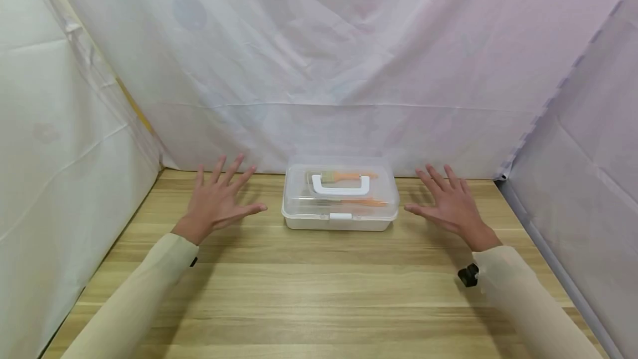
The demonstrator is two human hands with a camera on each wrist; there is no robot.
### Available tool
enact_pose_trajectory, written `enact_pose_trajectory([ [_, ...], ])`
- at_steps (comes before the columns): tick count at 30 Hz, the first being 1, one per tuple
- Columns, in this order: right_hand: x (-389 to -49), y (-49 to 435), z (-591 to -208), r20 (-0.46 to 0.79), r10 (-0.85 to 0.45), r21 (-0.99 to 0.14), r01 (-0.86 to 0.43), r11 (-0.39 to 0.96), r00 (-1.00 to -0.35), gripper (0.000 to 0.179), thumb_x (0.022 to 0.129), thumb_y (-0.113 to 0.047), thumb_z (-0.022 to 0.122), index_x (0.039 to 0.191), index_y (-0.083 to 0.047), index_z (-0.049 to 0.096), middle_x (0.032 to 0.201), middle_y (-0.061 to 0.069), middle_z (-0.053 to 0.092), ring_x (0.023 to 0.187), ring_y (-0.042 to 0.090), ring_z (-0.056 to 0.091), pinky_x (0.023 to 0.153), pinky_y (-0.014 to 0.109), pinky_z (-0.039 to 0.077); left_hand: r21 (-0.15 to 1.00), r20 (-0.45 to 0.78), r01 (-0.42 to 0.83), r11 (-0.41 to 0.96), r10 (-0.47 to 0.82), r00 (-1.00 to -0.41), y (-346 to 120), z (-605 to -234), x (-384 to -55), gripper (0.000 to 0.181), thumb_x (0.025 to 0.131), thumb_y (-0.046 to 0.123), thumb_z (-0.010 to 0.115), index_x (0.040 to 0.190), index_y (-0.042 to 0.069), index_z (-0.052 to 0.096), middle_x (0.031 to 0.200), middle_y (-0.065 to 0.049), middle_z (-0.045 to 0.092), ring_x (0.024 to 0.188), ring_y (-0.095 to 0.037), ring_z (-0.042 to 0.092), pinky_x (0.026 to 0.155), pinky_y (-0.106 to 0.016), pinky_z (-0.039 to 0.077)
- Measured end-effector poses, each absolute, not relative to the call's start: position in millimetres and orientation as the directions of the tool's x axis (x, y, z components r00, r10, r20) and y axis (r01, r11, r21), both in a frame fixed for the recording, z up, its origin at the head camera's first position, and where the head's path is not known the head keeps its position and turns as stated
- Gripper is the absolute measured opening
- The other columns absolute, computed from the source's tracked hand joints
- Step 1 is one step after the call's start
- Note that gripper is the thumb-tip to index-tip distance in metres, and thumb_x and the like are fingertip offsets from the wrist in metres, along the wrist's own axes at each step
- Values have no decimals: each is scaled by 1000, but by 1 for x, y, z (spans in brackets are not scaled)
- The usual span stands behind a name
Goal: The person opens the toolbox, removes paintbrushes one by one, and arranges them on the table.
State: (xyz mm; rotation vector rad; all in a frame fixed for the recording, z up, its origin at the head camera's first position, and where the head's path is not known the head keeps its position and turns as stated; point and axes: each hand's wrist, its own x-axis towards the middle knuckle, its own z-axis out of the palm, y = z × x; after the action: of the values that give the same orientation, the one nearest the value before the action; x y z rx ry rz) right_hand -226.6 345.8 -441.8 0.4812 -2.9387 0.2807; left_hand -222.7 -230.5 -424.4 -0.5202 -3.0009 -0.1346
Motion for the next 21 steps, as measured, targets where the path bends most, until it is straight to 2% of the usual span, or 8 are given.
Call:
enact_pose_trajectory([
  [7, -219, 331, -438, 244, -354, -165, -398, 902, -903, 103, 94, -70, 74, 174, -17, 36, 178, 17, 30, 164, 53, 14, 121, 81, 19, 63, 144, 365, 929, 354, -924, -221, -422, -218, 106, 94, 90, 51, 176, 25, 33, 185, -7, 9, 168, -44, 5, 124, -82, 0],
  [12, -213, 318, -437, 278, -375, -212, -437, 874, -884, 102, 94, -69, 74, 173, -15, 37, 178, 17, 31, 163, 53, 16, 122, 81, 19, 105, 174, 385, 917, 364, -915, -214, -423, -214, 106, 94, 87, 55, 176, 24, 31, 185, -8, 10, 168, -44, 5, 125, -82, 3],
  [16, -208, 308, -438, 276, -374, -280, -447, 850, -885, 103, 96, -67, 72, 174, -12, 33, 178, 19, 30, 164, 53, 15, 123, 80, 19, 244, 189, 396, 885, 357, -915, -206, -427, -211, 105, 97, 79, 60, 177, 21, 24, 184, -11, 10, 168, -45, 5, 126, -79, 6],
  [21, -204, 294, -446, 249, -332, -436, -411, 801, -910, 101, 99, -60, 73, 174, -9, 30, 178, 21, 27, 164, 51, 16, 123, 81, 17, 474, 227, 408, 781, 339, -913, -192, -435, -207, 104, 99, 62, 69, 178, 18, 19, 184, -12, 12, 166, -46, 14, 124, -79, 19],
])
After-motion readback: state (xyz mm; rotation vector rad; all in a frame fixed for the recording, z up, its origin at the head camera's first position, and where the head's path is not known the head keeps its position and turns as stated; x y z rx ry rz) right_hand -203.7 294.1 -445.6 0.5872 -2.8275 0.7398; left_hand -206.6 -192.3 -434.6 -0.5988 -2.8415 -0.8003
